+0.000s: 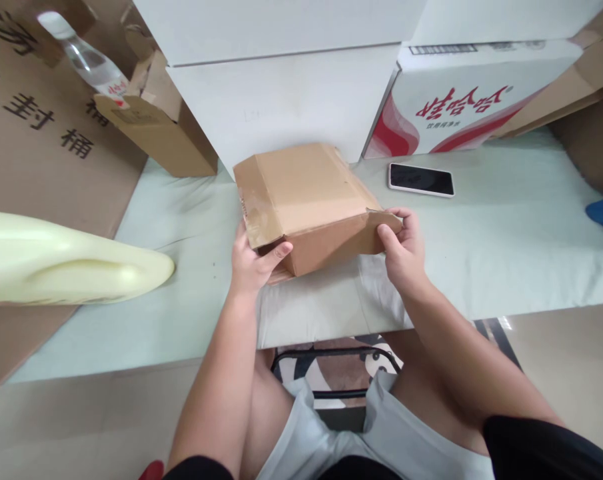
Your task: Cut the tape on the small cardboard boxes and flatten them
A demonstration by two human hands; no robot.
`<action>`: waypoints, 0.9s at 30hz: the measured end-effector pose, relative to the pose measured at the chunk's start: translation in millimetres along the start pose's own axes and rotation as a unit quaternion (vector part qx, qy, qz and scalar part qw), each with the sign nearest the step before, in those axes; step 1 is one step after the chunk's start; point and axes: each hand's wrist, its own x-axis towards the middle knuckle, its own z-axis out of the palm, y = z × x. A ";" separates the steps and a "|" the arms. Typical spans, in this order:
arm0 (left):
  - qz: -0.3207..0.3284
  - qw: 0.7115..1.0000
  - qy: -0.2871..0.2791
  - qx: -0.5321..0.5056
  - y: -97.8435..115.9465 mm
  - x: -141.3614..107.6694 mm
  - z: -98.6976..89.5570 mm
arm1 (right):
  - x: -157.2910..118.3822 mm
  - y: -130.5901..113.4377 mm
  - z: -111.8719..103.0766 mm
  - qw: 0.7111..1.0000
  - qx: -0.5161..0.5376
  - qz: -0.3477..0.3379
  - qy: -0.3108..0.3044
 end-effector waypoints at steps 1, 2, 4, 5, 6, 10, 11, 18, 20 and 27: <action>-0.004 1.000 0.019 0.009 0.3 0.0 0.6 | -0.1 0.5 0.0 1.000 -0.006 -0.004 -0.004; -0.013 0.999 0.029 0.016 0.9 -0.2 1.2 | -0.3 1.2 0.1 1.000 -0.012 -0.008 -0.010; -0.040 0.999 0.024 0.014 2.6 -1.3 2.0 | -0.7 2.5 0.2 0.999 -0.024 -0.017 -0.019; -0.054 0.998 0.014 0.008 3.7 -2.0 2.3 | -1.0 3.0 0.4 0.999 -0.029 -0.019 -0.020; -0.065 0.998 0.006 0.003 4.6 -2.7 2.6 | -1.2 3.2 0.6 0.999 -0.034 -0.020 -0.020; -0.061 0.998 0.007 0.002 3.9 -3.0 2.9 | -1.9 1.0 2.0 0.999 -0.038 -0.020 -0.010; -0.053 0.998 0.013 -0.009 2.0 -2.2 2.6 | -2.0 0.0 2.3 0.999 -0.036 -0.019 -0.006; -0.031 0.990 0.035 -0.131 -13.2 1.7 -2.4 | -2.5 -0.7 -0.8 0.999 -0.033 -0.021 0.004; -0.062 0.990 0.021 -0.128 -11.0 -0.4 -3.7 | -2.3 2.3 -2.9 1.000 -0.009 -0.005 -0.001; -0.084 0.990 -0.057 -0.102 12.1 -5.4 -1.5 | 2.5 12.6 -3.5 0.998 0.032 0.033 0.047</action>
